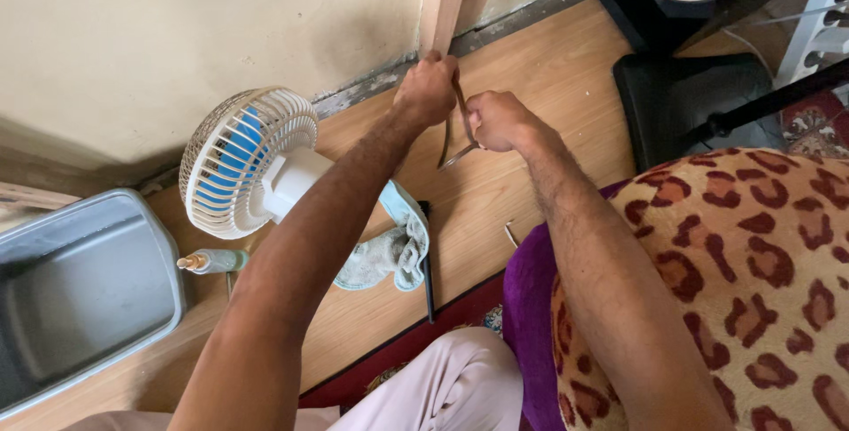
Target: The person sits on the floor and uses a screwdriver to loosen and remove a screw from the base of a small white table fan. They handle the fan's power cord and reposition the fan while working.
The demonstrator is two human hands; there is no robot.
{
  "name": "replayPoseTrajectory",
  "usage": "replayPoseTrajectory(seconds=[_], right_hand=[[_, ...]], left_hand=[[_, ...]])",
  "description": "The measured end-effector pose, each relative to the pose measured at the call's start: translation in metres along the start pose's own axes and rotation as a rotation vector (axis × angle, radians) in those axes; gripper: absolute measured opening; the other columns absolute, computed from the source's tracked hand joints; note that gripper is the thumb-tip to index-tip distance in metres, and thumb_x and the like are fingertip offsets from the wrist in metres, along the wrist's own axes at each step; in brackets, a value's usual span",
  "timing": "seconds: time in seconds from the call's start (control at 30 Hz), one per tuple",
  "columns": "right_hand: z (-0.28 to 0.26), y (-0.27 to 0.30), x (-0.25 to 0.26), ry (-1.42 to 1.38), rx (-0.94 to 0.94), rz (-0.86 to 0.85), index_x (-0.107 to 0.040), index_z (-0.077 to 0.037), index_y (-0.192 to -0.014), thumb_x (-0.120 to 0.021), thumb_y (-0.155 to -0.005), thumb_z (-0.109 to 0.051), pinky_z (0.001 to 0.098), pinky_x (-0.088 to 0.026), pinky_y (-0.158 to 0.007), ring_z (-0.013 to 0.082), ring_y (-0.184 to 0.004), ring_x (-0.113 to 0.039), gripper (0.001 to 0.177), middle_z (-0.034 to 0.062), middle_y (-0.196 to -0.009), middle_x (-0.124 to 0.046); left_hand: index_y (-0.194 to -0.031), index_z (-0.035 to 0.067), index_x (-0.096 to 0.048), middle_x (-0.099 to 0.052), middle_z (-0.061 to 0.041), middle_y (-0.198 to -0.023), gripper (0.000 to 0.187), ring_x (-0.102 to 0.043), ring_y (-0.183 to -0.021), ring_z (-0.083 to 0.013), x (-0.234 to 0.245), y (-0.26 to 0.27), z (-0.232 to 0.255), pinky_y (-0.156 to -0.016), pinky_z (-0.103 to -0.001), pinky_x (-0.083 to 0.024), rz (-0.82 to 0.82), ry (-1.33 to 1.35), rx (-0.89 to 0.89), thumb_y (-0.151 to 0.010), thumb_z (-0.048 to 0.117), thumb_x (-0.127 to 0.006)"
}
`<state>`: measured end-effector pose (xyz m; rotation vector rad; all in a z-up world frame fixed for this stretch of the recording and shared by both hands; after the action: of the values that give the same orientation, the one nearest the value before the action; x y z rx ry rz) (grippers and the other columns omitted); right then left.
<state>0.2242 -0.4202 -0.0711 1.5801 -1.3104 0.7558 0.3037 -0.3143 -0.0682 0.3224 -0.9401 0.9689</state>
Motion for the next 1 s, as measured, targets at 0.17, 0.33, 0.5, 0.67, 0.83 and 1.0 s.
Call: replayPoseTrajectory(seconds=[0.17, 0.33, 0.5, 0.67, 0.83, 1.0], right_hand=[[-0.024, 0.021, 0.009, -0.305, -0.119, -0.14, -0.072, -0.005, -0.099, -0.07, -0.091, -0.018, 0.035, -0.06, -0.061, 0.0183, -0.072, -0.072, 0.015, 0.0077, -0.085, -0.075], [-0.019, 0.023, 0.015, -0.341, -0.182, -0.085, -0.072, -0.002, -0.096, -0.065, -0.093, -0.012, 0.0352, -0.061, -0.057, 0.0189, -0.068, -0.075, 0.013, 0.0084, -0.077, -0.074], [-0.017, 0.014, 0.045, 0.033, 0.114, 0.443, -0.079, -0.005, -0.09, -0.075, -0.084, -0.009, 0.0423, -0.059, -0.074, 0.0316, -0.078, -0.074, 0.009, 0.0176, -0.082, -0.076], [0.001, 0.012, 0.042, -0.265, -0.178, 0.367, -0.072, -0.005, -0.113, -0.063, -0.091, -0.011, 0.0425, -0.063, -0.084, 0.0338, -0.093, -0.078, 0.024, 0.0164, -0.099, -0.076], [-0.019, 0.011, 0.036, -0.206, -0.059, 0.222, -0.031, -0.01, -0.155, -0.066, -0.091, -0.014, 0.0412, -0.045, -0.108, 0.0348, -0.126, -0.059, 0.074, 0.0177, -0.141, -0.06], [-0.02, 0.008, 0.017, -0.061, -0.092, 0.083, -0.004, -0.013, -0.165, -0.068, -0.093, -0.015, 0.0415, -0.037, -0.118, 0.0354, -0.144, -0.042, 0.096, 0.0194, -0.163, -0.033]], left_hand=[[-0.101, 0.009, -0.069, -0.064, -0.019, -0.115, 0.014, -0.065, -0.109, -0.0423, 0.009, -0.001, -0.004, -0.094, -0.051, -0.053, 0.059, 0.025, -0.003, -0.087, 0.011, -0.069], [-0.123, 0.013, -0.062, -0.059, -0.018, -0.131, 0.032, -0.064, -0.115, -0.0437, 0.013, 0.018, 0.002, -0.097, -0.052, -0.053, -0.044, 0.012, 0.02, -0.092, 0.017, -0.07], [-0.155, 0.016, -0.024, -0.03, -0.02, -0.156, 0.09, -0.056, -0.117, -0.0493, 0.03, 0.065, 0.026, -0.093, -0.058, -0.05, -0.129, -0.06, -0.007, -0.08, 0.016, -0.075], [-0.155, 0.016, -0.034, -0.032, -0.023, -0.158, 0.078, -0.049, -0.131, -0.0481, 0.045, 0.109, 0.049, -0.097, -0.059, -0.052, 0.018, -0.195, -0.221, -0.085, 0.008, -0.069], [-0.131, 0.009, -0.052, -0.049, -0.019, -0.139, 0.052, -0.052, -0.132, -0.0384, -0.001, 0.143, 0.044, -0.109, -0.055, -0.05, -0.062, -0.456, -0.418, -0.081, 0.009, -0.069], [-0.129, 0.005, -0.056, -0.055, -0.019, -0.131, 0.05, -0.054, -0.126, -0.0375, -0.054, 0.181, 0.013, -0.103, -0.049, -0.054, -0.482, -0.413, -0.32, -0.083, 0.016, -0.073]])
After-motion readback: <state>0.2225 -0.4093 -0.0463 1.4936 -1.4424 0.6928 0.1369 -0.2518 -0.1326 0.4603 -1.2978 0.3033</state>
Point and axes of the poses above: each hand's wrist, its own y-axis away from the middle knuckle, its own x-axis out of the back of the hand, z = x × y, the point moved 8 cm from there along -y, towards the middle knuckle
